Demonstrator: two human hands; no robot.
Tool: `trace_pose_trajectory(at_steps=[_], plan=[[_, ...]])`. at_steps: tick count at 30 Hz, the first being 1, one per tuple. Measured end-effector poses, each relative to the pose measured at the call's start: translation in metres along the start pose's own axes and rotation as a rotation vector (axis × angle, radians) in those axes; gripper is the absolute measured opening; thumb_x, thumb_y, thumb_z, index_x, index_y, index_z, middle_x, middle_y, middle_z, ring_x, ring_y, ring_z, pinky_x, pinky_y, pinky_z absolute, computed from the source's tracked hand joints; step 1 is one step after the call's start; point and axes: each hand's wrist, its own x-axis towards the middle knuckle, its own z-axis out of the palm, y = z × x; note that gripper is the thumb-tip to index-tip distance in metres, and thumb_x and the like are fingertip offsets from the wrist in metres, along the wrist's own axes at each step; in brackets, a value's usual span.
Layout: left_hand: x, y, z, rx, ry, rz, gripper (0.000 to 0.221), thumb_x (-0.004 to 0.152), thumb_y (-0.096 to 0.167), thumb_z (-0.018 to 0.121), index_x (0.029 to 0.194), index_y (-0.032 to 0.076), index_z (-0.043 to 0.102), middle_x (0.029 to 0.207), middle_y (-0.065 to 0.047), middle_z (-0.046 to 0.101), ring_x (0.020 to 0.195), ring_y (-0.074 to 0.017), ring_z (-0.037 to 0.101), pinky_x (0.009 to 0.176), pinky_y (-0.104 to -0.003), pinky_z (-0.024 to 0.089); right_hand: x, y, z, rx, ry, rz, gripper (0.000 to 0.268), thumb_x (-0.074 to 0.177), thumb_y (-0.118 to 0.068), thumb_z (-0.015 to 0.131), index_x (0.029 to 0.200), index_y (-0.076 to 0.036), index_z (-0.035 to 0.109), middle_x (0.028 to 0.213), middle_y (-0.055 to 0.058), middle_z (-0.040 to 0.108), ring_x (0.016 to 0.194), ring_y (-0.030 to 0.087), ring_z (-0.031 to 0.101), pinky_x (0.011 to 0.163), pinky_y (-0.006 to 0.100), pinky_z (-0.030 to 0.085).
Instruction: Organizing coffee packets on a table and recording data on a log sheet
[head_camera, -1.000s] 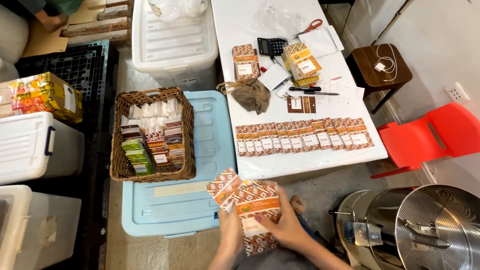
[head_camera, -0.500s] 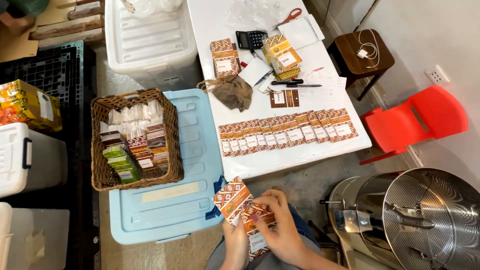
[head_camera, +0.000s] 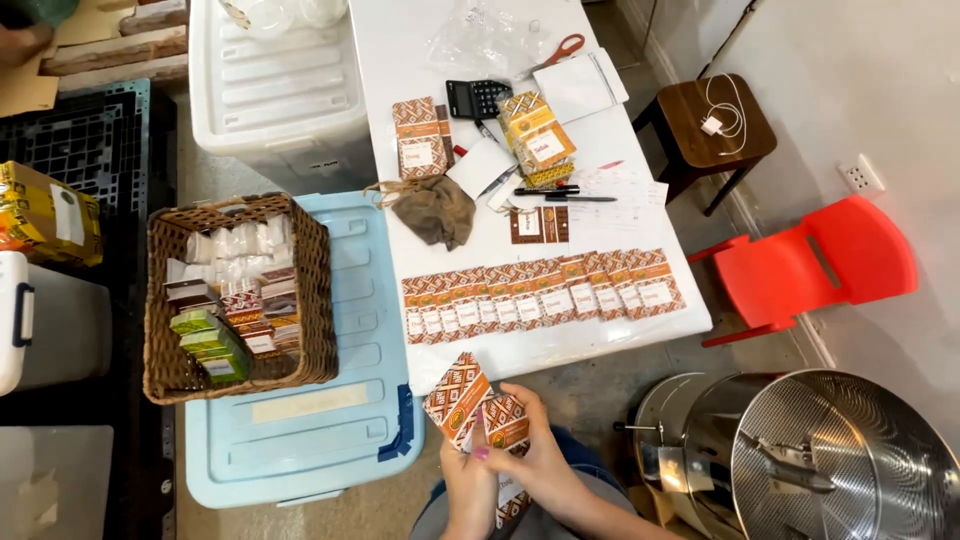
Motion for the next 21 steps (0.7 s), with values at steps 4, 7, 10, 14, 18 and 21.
trace_pose_trajectory(at_steps=[4,7,10,14,18,21], plan=[[0.006,-0.005,0.032,0.051,-0.005,0.025,0.031,0.089,0.019,0.067,0.114,0.004,0.076,0.108,-0.012,0.081,0.099,-0.0198,0.072,0.089,-0.035,0.057,0.027,-0.01,-0.018,0.39,0.167,0.198,0.055,0.078,0.002,0.074,0.127,-0.011,0.054,0.118,0.014,0.066,0.102,0.022,0.065,0.09,0.034,0.052],[0.021,0.001,0.059,-0.101,0.175,-0.167,0.025,0.09,0.01,0.066,0.111,0.001,0.078,0.103,-0.016,0.081,0.088,-0.0259,0.074,0.079,-0.037,0.059,0.066,-0.008,-0.062,0.424,0.146,0.161,0.029,0.085,-0.005,0.069,0.11,-0.014,0.057,0.101,0.009,0.068,0.083,0.023,0.065,0.067,0.035,0.051],[0.028,0.015,0.07,-0.327,0.155,-0.229,0.024,0.1,0.017,0.061,0.122,0.009,0.066,0.112,-0.015,0.077,0.094,-0.0274,0.074,0.072,-0.045,0.059,0.106,-0.024,-0.132,-0.034,0.429,0.066,0.045,0.086,0.004,0.072,0.119,-0.021,0.054,0.124,0.008,0.064,0.1,0.027,0.067,0.076,0.034,0.065],[0.023,0.032,0.071,-0.309,0.172,-0.264,0.035,0.102,0.011,0.053,0.137,0.009,0.057,0.12,-0.019,0.071,0.102,-0.0326,0.07,0.082,-0.057,0.059,0.152,-0.023,-0.237,-0.556,0.615,-0.016,0.074,0.076,-0.025,0.077,0.143,-0.013,0.046,0.126,0.012,0.05,0.106,0.028,0.061,0.086,0.044,0.055],[0.005,0.074,0.089,-0.226,0.183,-0.345,0.036,0.107,0.011,0.046,0.142,0.01,0.055,0.124,-0.019,0.069,0.102,-0.032,0.068,0.089,-0.058,0.058,0.197,-0.008,-0.298,-0.753,0.704,0.045,0.079,0.079,-0.043,0.07,0.149,-0.019,0.043,0.142,0.016,0.04,0.129,0.041,0.041,0.085,0.061,0.049],[0.015,0.039,0.082,-0.252,0.237,-0.277,0.035,0.104,0.01,0.051,0.137,0.003,0.058,0.123,-0.021,0.071,0.099,-0.0366,0.07,0.079,-0.057,0.06,0.231,0.033,-0.327,-0.935,0.757,-0.024,0.083,0.082,-0.059,0.068,0.15,-0.019,0.043,0.143,0.02,0.041,0.122,0.046,0.04,0.082,0.063,0.048]])
